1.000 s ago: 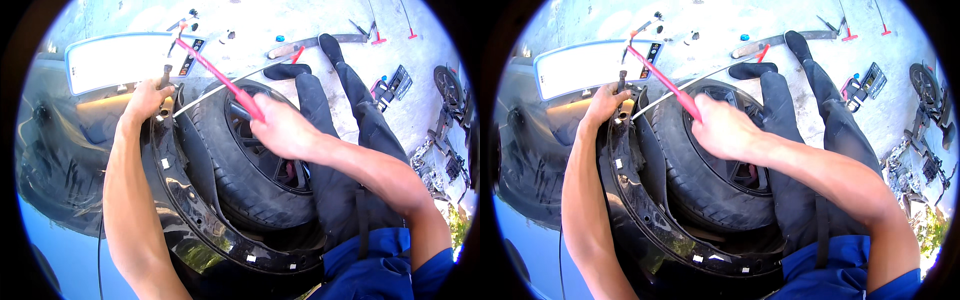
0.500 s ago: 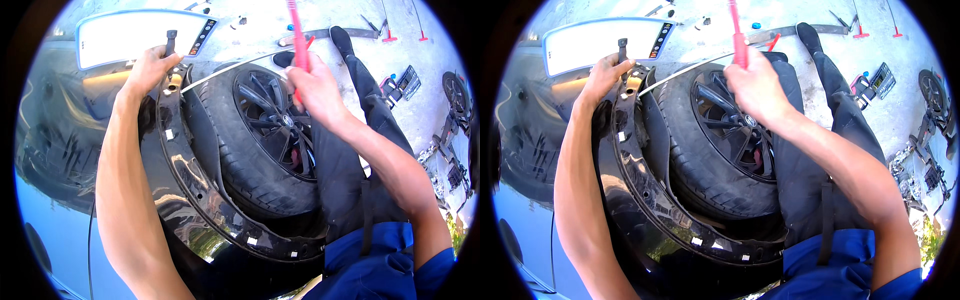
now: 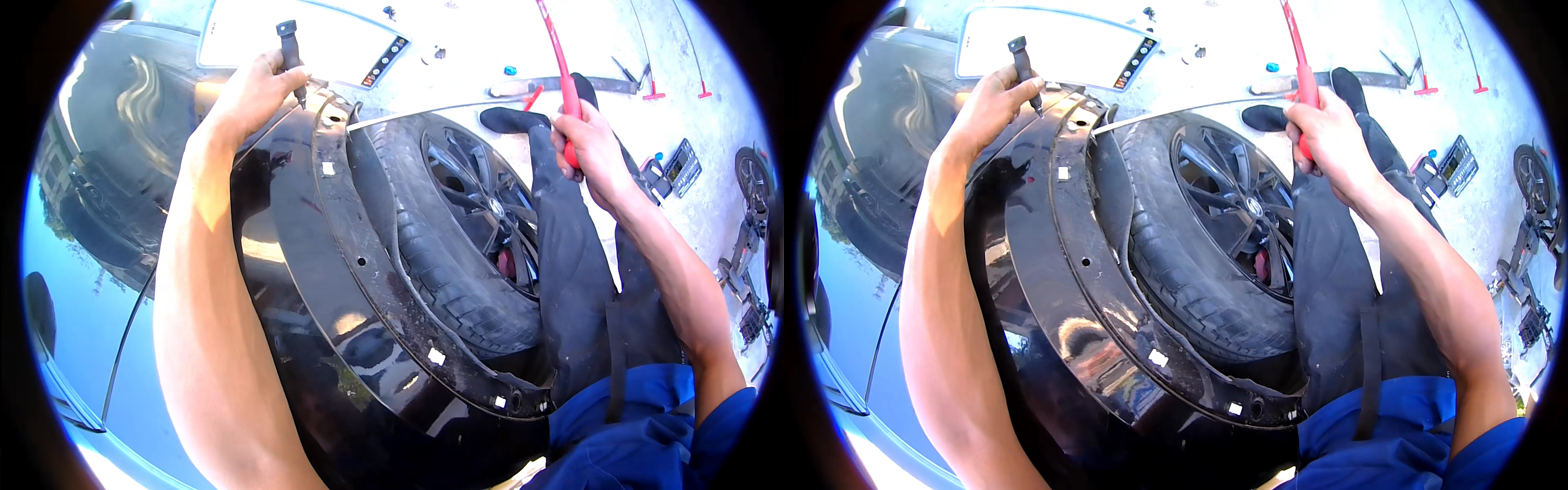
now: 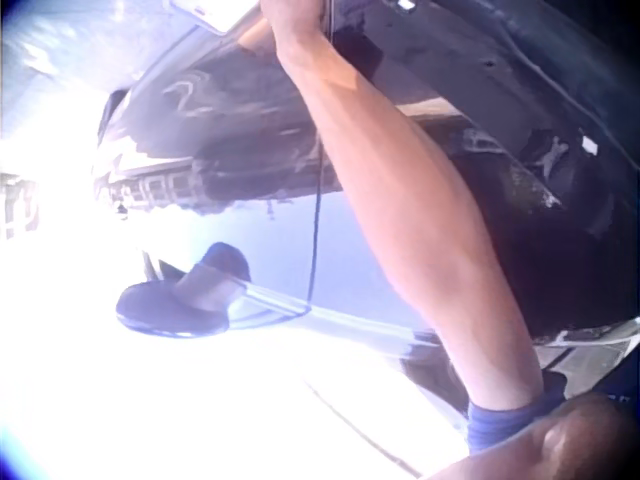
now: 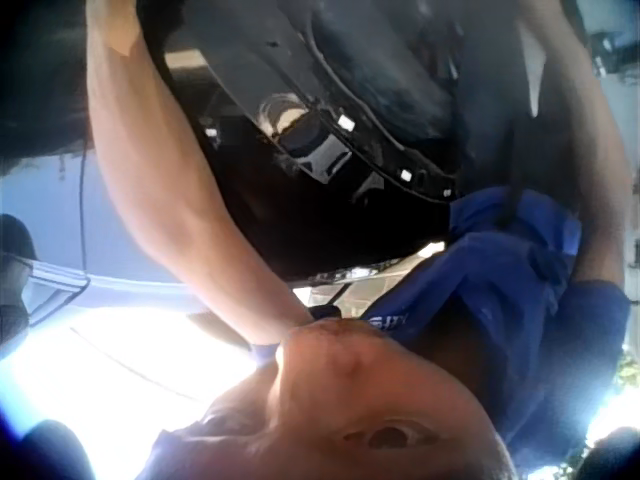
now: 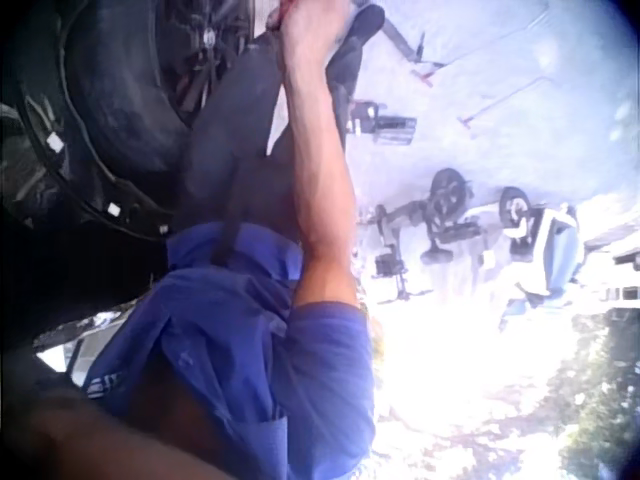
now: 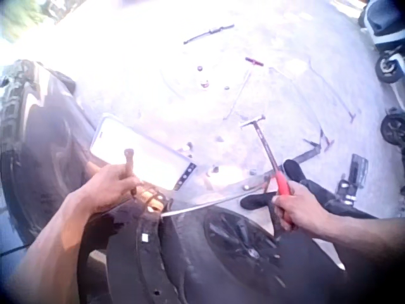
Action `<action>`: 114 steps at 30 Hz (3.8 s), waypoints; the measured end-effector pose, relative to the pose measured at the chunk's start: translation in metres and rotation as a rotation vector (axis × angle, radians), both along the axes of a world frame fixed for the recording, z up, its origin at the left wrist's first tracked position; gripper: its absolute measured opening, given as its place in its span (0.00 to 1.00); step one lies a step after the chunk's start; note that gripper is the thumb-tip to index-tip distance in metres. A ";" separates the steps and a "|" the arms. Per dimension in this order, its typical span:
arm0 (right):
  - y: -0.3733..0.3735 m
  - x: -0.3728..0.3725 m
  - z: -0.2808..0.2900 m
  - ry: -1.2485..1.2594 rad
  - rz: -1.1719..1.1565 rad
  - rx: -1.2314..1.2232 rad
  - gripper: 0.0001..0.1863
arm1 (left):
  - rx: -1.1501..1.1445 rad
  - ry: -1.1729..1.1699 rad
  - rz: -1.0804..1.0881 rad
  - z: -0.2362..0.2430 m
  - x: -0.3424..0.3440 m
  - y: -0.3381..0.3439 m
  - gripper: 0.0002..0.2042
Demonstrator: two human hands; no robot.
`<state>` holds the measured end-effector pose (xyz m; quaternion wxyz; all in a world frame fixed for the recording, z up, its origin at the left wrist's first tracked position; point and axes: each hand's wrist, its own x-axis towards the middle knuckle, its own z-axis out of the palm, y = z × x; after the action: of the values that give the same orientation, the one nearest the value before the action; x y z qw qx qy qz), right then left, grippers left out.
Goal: The person performs paintless dent repair on a car fender using a slide hammer and a PDR light board. They use the tool to pull out the dent while monitoring the reflection of the light board on the car's surface.
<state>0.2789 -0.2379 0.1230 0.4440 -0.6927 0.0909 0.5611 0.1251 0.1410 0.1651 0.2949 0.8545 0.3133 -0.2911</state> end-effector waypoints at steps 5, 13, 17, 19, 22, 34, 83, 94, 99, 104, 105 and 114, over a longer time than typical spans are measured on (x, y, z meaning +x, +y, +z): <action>-0.024 -0.006 0.001 -0.022 0.066 -0.023 0.09 | 0.116 0.012 -0.021 0.009 0.017 -0.002 0.21; -0.027 -0.031 0.006 0.119 0.069 0.001 0.13 | 0.044 0.119 -0.007 0.002 0.015 -0.019 0.19; -0.022 -0.028 0.010 0.188 0.035 0.072 0.11 | -0.009 0.091 0.077 -0.007 0.004 -0.017 0.19; -0.017 -0.029 0.017 0.159 -0.011 0.101 0.11 | 0.003 0.108 0.044 -0.010 0.004 -0.020 0.19; -0.007 -0.040 0.024 0.044 0.033 0.087 0.11 | 0.003 0.075 -0.025 -0.026 -0.006 -0.015 0.18; 0.036 -0.033 0.043 -0.062 -0.208 0.217 0.09 | -0.059 0.224 -0.099 -0.045 -0.009 -0.020 0.18; 0.028 -0.030 0.025 -0.060 -0.238 0.208 0.08 | -0.112 0.328 -0.091 -0.038 -0.002 -0.019 0.16; 0.033 -0.019 0.026 -0.145 -0.277 0.230 0.09 | -0.074 0.323 -0.105 -0.037 0.005 -0.024 0.15; 0.035 -0.006 0.026 -0.177 0.634 0.125 0.22 | -0.100 0.281 -0.017 -0.033 -0.004 -0.022 0.14; 0.038 0.000 0.017 -0.155 -0.228 0.244 0.08 | -0.109 0.369 -0.029 -0.033 0.002 -0.022 0.16; 0.035 -0.016 0.018 -0.168 -0.276 0.190 0.07 | -0.099 0.365 -0.037 -0.037 0.000 -0.023 0.17; 0.039 0.001 0.018 -0.114 -0.071 0.207 0.12 | -0.099 0.269 0.047 -0.040 -0.009 -0.023 0.19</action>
<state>0.2801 -0.1993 0.1408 0.5372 -0.6702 0.0313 0.5112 0.1162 0.1182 0.1248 0.2988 0.7846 0.3554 -0.4109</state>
